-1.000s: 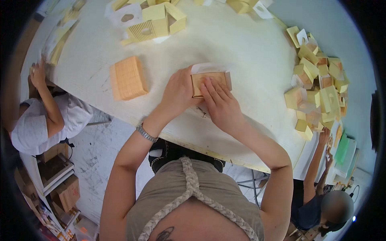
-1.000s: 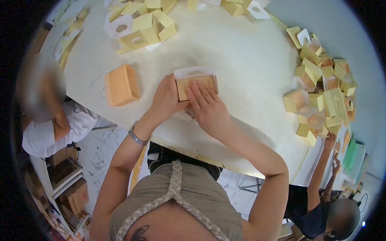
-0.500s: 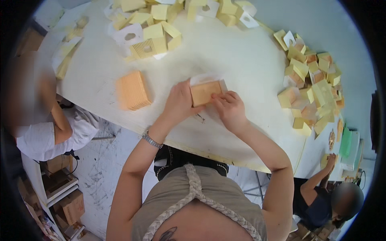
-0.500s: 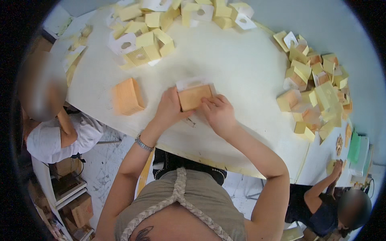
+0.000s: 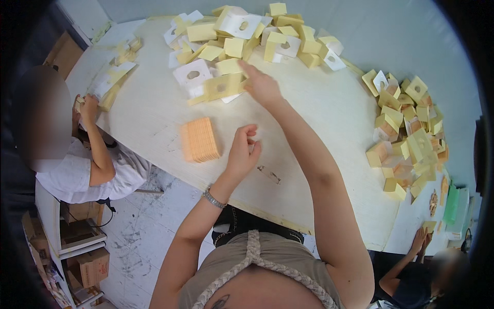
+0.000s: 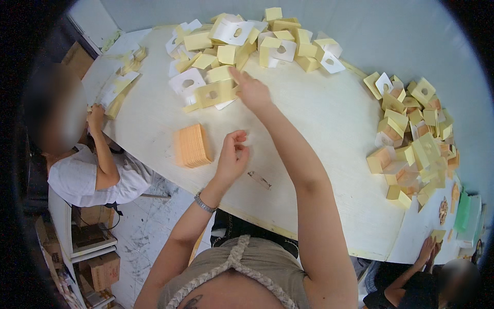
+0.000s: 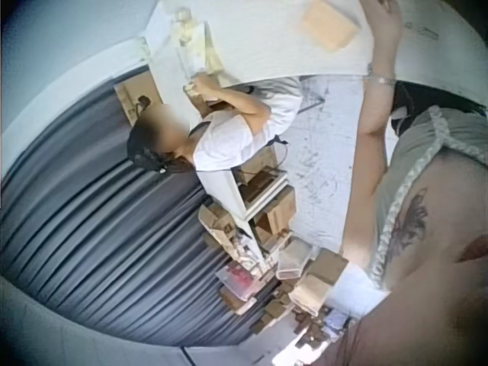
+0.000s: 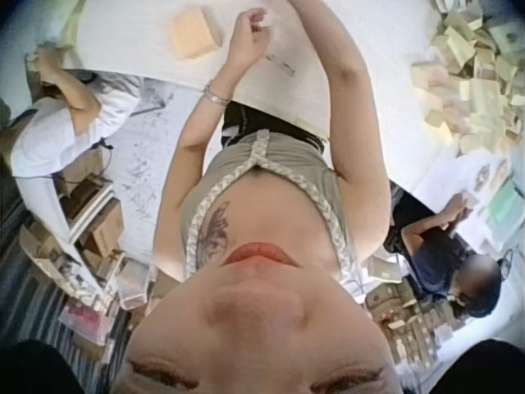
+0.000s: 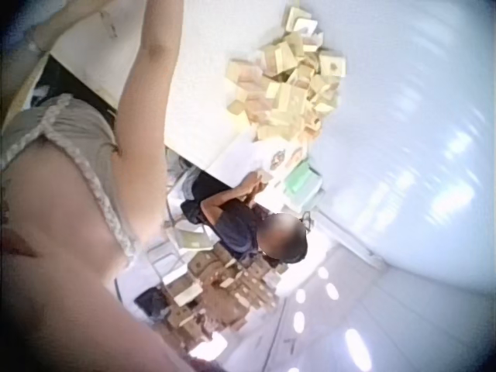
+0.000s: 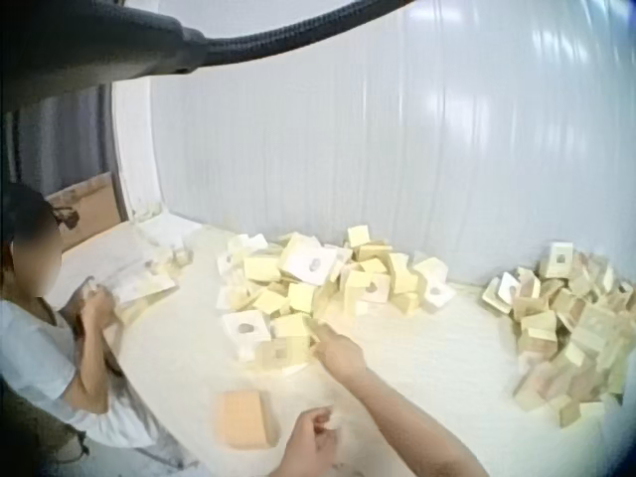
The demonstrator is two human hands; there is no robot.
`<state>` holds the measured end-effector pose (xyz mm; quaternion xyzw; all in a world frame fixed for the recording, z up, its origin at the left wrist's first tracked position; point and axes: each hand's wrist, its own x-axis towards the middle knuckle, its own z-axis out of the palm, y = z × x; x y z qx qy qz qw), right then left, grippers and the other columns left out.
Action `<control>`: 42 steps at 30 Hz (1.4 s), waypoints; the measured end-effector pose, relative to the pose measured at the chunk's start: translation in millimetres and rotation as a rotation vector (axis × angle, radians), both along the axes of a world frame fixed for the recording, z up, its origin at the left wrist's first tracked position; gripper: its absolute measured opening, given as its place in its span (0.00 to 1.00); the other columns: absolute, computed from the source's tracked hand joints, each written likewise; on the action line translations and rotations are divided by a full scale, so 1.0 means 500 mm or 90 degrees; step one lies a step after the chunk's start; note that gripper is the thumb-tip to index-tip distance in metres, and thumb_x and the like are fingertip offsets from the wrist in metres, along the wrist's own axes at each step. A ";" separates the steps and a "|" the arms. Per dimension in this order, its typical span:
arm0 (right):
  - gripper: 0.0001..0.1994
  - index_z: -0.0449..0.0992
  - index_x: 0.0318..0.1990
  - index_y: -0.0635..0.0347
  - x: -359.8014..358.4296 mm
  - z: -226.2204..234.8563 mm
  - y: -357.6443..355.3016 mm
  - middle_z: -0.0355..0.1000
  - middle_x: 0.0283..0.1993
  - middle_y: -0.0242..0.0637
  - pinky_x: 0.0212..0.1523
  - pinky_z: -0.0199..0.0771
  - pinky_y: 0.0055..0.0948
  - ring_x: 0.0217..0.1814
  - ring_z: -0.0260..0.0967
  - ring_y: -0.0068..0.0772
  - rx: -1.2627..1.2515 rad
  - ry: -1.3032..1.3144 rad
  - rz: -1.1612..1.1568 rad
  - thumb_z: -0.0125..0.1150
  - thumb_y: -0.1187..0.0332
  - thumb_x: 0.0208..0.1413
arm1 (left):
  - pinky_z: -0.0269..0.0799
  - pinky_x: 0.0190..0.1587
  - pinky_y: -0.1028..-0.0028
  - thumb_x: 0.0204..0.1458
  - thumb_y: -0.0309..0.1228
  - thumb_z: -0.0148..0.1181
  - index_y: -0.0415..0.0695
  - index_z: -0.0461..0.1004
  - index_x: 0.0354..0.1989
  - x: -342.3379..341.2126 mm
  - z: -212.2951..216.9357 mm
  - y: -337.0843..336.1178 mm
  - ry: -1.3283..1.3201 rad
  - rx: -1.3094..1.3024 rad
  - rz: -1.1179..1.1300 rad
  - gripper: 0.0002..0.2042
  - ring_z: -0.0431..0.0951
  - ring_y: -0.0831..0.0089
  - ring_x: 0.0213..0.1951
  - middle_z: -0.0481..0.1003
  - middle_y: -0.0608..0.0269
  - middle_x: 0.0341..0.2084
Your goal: The person assembles small paper boxes by folding flat pieces and inserting them into white cardboard frames. They repeatedly pick up pieces, fold them, and place them into frames on a white table. Other workers are visible in the background performing similar tasks.
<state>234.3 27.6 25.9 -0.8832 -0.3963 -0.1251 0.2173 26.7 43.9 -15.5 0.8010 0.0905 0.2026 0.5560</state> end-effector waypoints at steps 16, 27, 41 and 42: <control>0.16 0.77 0.41 0.55 -0.094 0.062 -0.046 0.68 0.61 0.44 0.53 0.72 0.39 0.59 0.66 0.51 0.035 0.139 0.198 0.58 0.82 0.43 | 0.72 0.46 0.71 0.51 0.18 0.57 0.38 0.67 0.47 -0.036 0.027 0.004 0.006 0.027 0.038 0.14 0.73 0.66 0.48 0.68 0.56 0.46; 0.13 0.82 0.38 0.53 -0.145 0.161 -0.261 0.76 0.53 0.36 0.55 0.72 0.37 0.59 0.69 0.41 -0.169 -0.195 0.353 0.55 0.78 0.47 | 0.66 0.56 0.59 0.50 0.27 0.61 0.36 0.65 0.58 -0.011 0.036 -0.018 0.151 0.032 -0.237 0.25 0.69 0.51 0.53 0.71 0.48 0.48; 0.11 0.79 0.40 0.65 -0.250 0.022 0.021 0.75 0.35 0.33 0.37 0.73 0.25 0.34 0.72 0.25 0.014 1.053 0.148 0.68 0.70 0.50 | 0.43 0.69 0.49 0.52 0.34 0.62 0.43 0.62 0.63 -0.023 -0.014 -0.054 -0.041 0.352 -0.183 0.29 0.46 0.40 0.68 0.64 0.46 0.58; 0.10 0.78 0.38 0.65 -0.247 0.019 0.019 0.74 0.34 0.34 0.36 0.73 0.25 0.34 0.72 0.24 0.020 1.079 0.148 0.68 0.70 0.50 | 0.46 0.69 0.49 0.52 0.35 0.62 0.43 0.61 0.64 -0.018 -0.009 -0.053 -0.006 0.352 -0.180 0.30 0.49 0.40 0.67 0.64 0.46 0.59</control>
